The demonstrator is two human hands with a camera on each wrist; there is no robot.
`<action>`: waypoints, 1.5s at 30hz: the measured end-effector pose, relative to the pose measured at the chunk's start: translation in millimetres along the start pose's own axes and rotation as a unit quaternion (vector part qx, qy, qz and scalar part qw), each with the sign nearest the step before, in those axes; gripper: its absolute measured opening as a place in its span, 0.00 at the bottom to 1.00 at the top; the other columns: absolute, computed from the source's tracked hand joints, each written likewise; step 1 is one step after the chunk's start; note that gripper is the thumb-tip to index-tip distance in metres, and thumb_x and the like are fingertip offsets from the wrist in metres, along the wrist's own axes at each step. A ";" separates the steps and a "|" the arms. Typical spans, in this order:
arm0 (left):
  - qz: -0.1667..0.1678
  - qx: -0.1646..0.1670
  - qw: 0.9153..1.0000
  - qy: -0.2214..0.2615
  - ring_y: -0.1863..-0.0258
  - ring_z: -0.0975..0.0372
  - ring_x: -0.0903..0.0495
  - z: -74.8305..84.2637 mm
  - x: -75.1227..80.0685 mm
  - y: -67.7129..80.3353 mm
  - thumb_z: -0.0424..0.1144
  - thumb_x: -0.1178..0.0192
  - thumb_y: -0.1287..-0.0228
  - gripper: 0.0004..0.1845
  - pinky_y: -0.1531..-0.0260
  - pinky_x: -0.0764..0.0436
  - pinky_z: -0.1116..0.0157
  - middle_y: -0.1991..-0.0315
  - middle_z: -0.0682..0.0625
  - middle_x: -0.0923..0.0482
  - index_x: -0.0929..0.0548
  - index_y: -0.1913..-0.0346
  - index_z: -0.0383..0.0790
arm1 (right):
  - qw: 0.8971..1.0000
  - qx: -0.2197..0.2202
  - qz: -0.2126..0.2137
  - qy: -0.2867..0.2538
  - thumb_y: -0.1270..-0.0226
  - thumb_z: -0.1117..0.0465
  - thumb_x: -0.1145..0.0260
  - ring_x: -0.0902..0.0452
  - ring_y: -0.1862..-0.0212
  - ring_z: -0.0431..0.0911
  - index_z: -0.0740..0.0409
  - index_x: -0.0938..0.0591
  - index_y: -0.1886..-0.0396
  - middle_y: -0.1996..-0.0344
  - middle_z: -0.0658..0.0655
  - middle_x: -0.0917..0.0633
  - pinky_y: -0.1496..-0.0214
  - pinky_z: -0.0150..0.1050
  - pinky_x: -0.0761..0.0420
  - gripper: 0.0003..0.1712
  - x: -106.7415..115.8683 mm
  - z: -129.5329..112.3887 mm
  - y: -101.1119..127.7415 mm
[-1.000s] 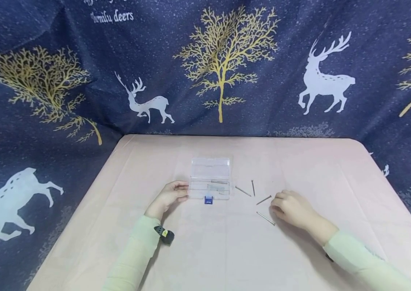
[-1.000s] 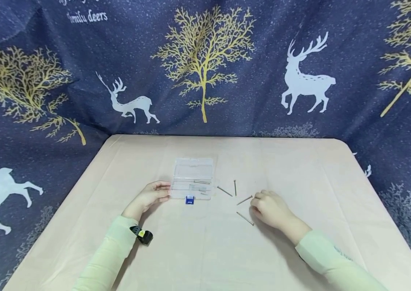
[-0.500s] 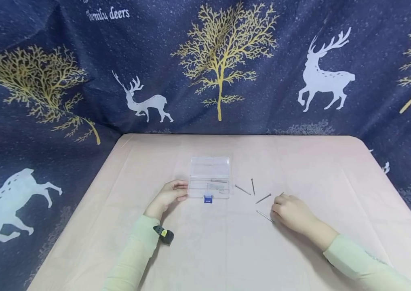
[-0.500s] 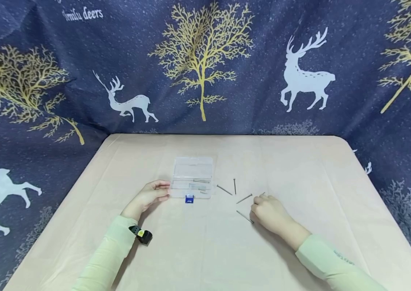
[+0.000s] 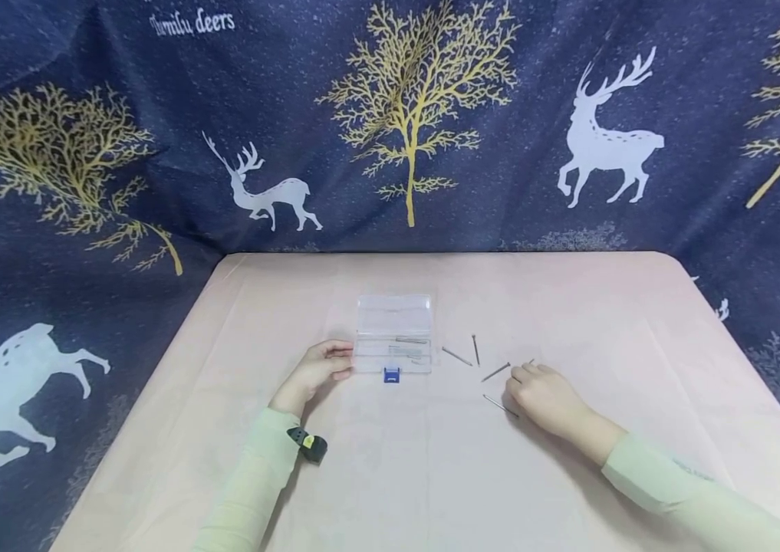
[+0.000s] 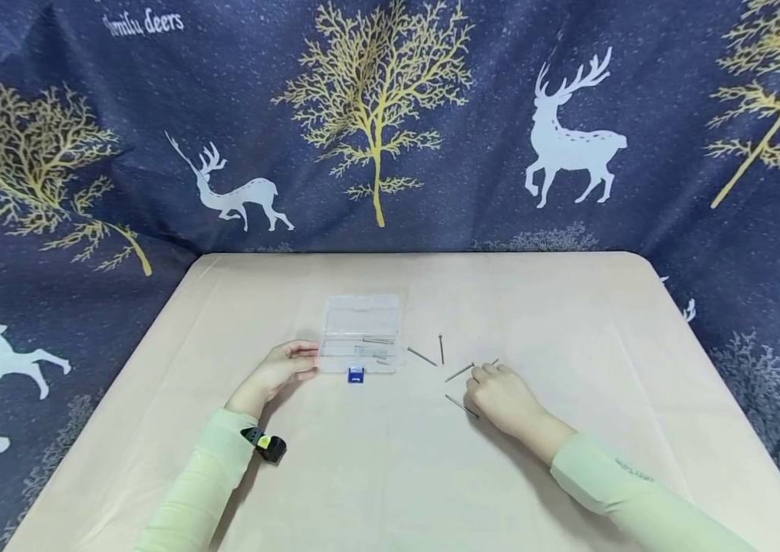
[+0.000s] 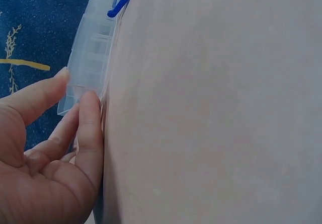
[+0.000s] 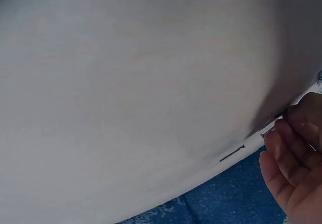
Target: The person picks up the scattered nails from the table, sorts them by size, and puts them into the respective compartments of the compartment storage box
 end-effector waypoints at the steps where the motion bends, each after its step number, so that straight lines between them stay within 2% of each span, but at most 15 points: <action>1: 0.000 -0.001 1.000 0.001 0.62 0.64 0.22 0.0 0.4 -0.1 0.23 0.46 0.39 0.22 0.53 0.15 0.66 0.46 0.29 0.29 0.32 0.41 0.19 | 1.000 -0.002 -0.002 0.000 0.56 0.68 0.26 0.24 0.71 0.45 0.60 0.20 0.77 0.77 0.54 0.20 0.71 0.35 0.19 0.09 -0.7 0.4 -0.7; 6: -0.006 -0.006 1.000 0.004 0.63 0.65 0.22 0.7 0.1 0.0 0.22 0.46 0.39 0.22 0.56 0.15 0.69 0.47 0.28 0.28 0.33 0.41 0.18 | 0.999 -0.024 -0.019 -0.023 0.50 0.64 0.27 0.20 0.69 0.47 0.61 0.19 0.73 0.75 0.55 0.17 0.63 0.40 0.15 0.08 -2.2 3.5 -1.2; 11: -0.007 -0.006 1.000 0.007 0.64 0.66 0.22 0.7 1.3 -0.2 0.22 0.46 0.39 0.23 0.59 0.15 0.71 0.47 0.28 0.28 0.33 0.41 0.18 | 0.997 -0.034 0.009 -0.063 0.50 0.63 0.28 0.25 0.74 0.44 0.57 0.23 0.77 0.81 0.51 0.21 0.70 0.38 0.18 0.10 2.4 6.2 -5.9; 16: -0.008 -0.004 1.000 0.003 0.63 0.66 0.22 0.1 2.1 -0.4 0.23 0.46 0.39 0.23 0.57 0.15 0.70 0.46 0.27 0.28 0.33 0.41 0.18 | 0.995 -0.012 0.047 -0.083 0.53 0.66 0.29 0.28 0.75 0.43 0.56 0.25 0.76 0.80 0.50 0.22 0.73 0.37 0.22 0.11 8.9 6.1 -14.9; 22: -0.007 0.004 1.000 -0.004 0.62 0.66 0.21 -1.1 2.7 -0.7 0.24 0.45 0.38 0.22 0.56 0.15 0.68 0.44 0.27 0.29 0.33 0.41 0.19 | 0.993 0.023 0.080 -0.082 0.50 0.67 0.30 0.24 0.70 0.44 0.58 0.20 0.72 0.75 0.51 0.19 0.65 0.38 0.17 0.07 18.7 1.5 -29.6; 25: -0.008 0.004 1.000 -0.004 0.62 0.65 0.21 -1.3 2.6 -1.0 0.25 0.45 0.38 0.23 0.55 0.15 0.68 0.44 0.27 0.29 0.33 0.41 0.19 | 0.994 0.028 0.072 -0.084 0.49 0.67 0.30 0.23 0.66 0.45 0.58 0.18 0.70 0.72 0.51 0.17 0.59 0.39 0.16 0.06 22.8 -1.8 -37.9; 30: -0.007 0.004 1.000 0.002 0.62 0.65 0.21 -1.7 2.0 -1.6 0.24 0.45 0.38 0.23 0.55 0.15 0.67 0.46 0.29 0.27 0.33 0.41 0.19 | 0.994 0.016 0.051 -0.095 0.48 0.65 0.29 0.22 0.64 0.44 0.58 0.17 0.67 0.70 0.51 0.17 0.57 0.38 0.16 0.07 22.8 -4.9 -51.0; 38: -0.001 0.004 1.000 -0.006 0.63 0.64 0.21 -0.7 2.0 -1.5 0.24 0.45 0.39 0.23 0.54 0.15 0.66 0.48 0.31 0.26 0.32 0.41 0.19 | 0.984 0.027 0.109 -0.137 0.47 0.66 0.30 0.22 0.65 0.45 0.59 0.17 0.68 0.70 0.51 0.16 0.58 0.38 0.16 0.06 21.9 -6.8 -75.6; 45: 0.001 0.003 1.000 -0.005 0.60 0.62 0.21 -2.6 2.2 1.2 0.24 0.46 0.39 0.22 0.51 0.15 0.63 0.46 0.29 0.27 0.32 0.41 0.20 | 0.987 0.032 0.088 -0.131 0.42 0.64 0.32 0.22 0.61 0.45 0.57 0.17 0.65 0.68 0.50 0.16 0.54 0.37 0.17 0.05 19.8 -14.6 -100.3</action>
Point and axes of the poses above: each hand's wrist, its own y-axis away from the middle knuckle, its own x-axis out of the back of the hand, z = x × y, the point moved 5 cm from there along -y, towards the middle knuckle
